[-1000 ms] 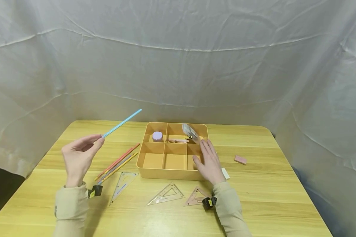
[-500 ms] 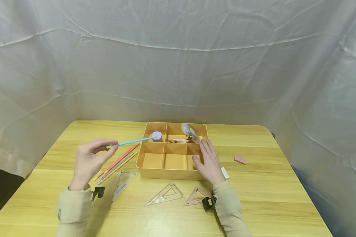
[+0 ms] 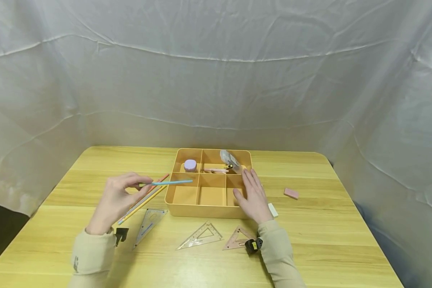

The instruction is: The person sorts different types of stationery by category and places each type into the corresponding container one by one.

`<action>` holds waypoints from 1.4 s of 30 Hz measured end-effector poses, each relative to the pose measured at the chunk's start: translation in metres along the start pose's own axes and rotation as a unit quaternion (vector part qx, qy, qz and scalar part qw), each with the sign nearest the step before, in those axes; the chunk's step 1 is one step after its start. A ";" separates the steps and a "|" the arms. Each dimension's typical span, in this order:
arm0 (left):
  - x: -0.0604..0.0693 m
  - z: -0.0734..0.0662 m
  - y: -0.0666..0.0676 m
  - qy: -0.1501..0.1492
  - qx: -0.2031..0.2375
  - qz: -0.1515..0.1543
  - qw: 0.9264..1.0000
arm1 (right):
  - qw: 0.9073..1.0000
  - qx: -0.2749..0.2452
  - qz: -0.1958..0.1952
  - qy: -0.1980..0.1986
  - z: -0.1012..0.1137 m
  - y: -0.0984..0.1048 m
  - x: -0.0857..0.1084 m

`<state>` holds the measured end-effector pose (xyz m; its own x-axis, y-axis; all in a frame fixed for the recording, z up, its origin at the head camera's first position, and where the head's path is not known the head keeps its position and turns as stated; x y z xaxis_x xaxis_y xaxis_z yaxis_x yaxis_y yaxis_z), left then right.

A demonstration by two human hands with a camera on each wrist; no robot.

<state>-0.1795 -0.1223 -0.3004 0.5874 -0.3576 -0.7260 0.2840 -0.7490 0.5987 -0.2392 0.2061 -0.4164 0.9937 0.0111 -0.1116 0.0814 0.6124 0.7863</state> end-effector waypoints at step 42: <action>0.009 0.008 -0.060 0.048 0.028 0.155 0.986 | 1.000 -0.002 0.001 -0.005 0.002 0.000 0.001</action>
<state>-0.1973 -0.0851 -0.3450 0.7087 -0.5218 -0.4749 0.0394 -0.6427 0.7651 -0.2378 0.2046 -0.4155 0.9946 0.0056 -0.1036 0.0783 0.6150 0.7847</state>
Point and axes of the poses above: each hand's wrist, its own x-axis away from the middle knuckle, its own y-axis out of the back of the hand, z = x × y, the point moved 9 cm from there along -x, towards the middle knuckle, and after that the axes turned 13 degrees about -y, right-handed, at the moved point
